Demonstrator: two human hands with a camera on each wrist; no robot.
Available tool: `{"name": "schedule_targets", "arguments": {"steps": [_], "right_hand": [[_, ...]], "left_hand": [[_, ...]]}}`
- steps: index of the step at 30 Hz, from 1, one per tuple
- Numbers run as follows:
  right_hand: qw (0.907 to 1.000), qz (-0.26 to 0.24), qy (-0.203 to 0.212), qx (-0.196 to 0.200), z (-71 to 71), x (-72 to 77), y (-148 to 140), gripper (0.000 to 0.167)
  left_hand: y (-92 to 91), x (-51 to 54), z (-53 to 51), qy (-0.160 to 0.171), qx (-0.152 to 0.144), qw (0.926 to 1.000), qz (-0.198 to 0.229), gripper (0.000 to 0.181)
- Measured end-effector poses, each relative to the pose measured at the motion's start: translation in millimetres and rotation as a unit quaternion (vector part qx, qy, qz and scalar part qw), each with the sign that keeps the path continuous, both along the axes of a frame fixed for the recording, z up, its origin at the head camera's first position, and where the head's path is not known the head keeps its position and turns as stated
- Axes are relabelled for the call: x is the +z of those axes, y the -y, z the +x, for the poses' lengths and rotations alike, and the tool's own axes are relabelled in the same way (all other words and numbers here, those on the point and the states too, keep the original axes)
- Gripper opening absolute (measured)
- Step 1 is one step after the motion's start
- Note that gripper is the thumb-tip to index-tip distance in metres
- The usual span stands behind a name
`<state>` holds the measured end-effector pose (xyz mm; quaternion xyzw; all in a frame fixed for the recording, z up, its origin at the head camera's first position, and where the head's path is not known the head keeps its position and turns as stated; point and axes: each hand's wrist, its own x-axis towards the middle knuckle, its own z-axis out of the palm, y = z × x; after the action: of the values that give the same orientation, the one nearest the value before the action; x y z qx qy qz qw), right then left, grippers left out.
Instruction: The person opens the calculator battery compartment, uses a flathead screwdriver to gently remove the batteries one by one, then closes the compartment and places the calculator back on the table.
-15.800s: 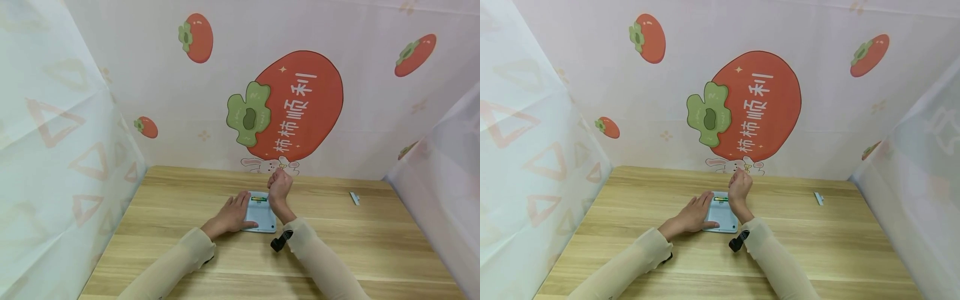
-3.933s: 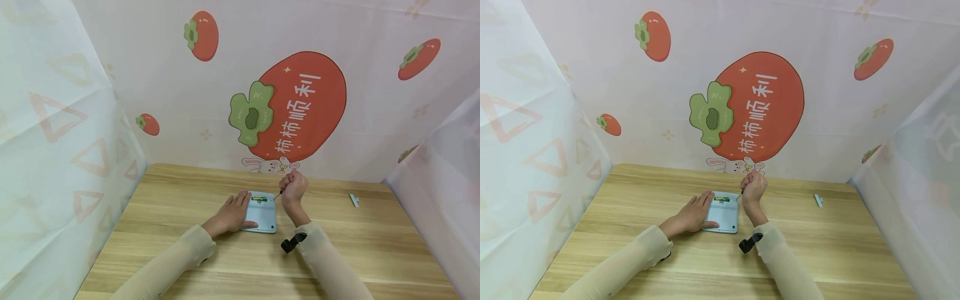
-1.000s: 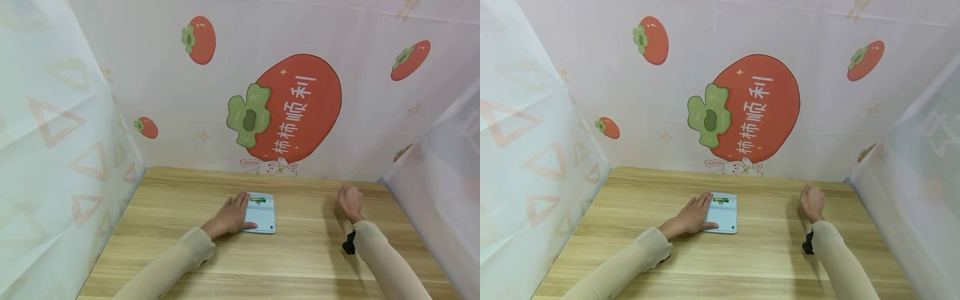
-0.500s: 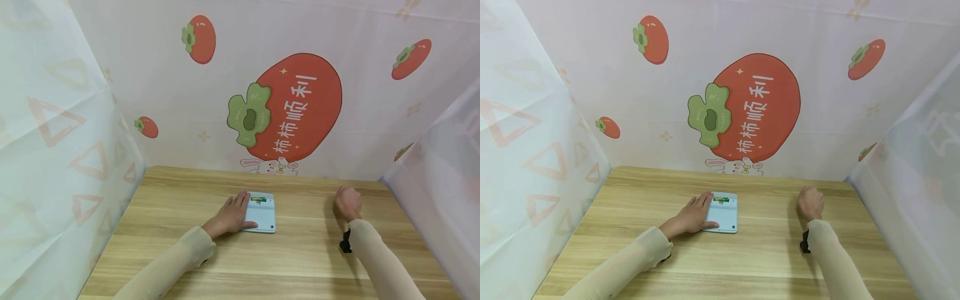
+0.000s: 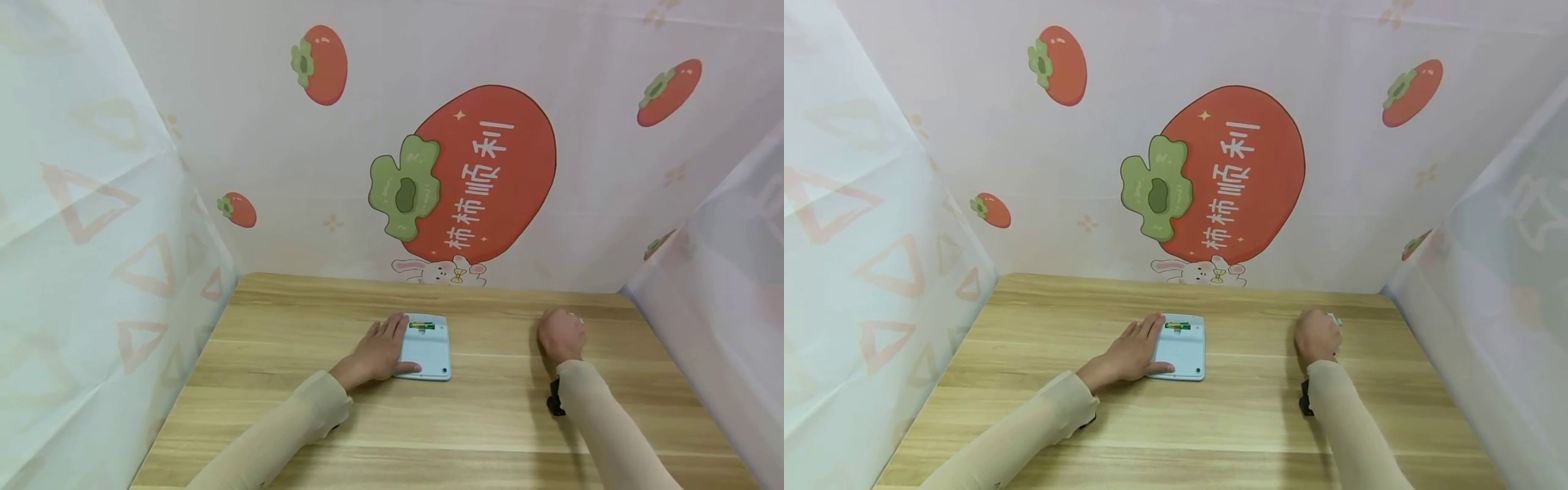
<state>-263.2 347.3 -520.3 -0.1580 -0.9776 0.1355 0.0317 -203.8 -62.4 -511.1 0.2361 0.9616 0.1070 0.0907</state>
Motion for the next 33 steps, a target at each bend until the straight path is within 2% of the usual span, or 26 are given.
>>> {"name": "schedule_targets", "arguments": {"steps": [9, 16, 23, 33], "right_hand": [[0.9995, 0.023, 0.021, -0.004, -2.6, 1.0, 6.1, 0.065], [0.9993, 0.021, 0.03, -0.006, -4.9, -3.6, 5.4, 0.06], [0.9985, 0.032, 0.039, 0.02, -4.5, -3.0, 7.3, 0.05], [0.9976, 0.019, 0.058, 0.034, -4.0, -2.9, 12.4, 0.046]], "left_hand": [[0.5, -2.7, -1.2, -0.002, -0.002, 1.0, 0.003, 0.108], [-0.1, -6.4, -2.0, -0.009, 0.0, 1.0, -0.002, 0.11], [-0.6, -13.6, -4.1, -0.01, 0.005, 0.9999, -0.005, 0.113], [-0.6, -4.8, -2.0, -0.004, 0.002, 1.0, -0.008, 0.11]]}}
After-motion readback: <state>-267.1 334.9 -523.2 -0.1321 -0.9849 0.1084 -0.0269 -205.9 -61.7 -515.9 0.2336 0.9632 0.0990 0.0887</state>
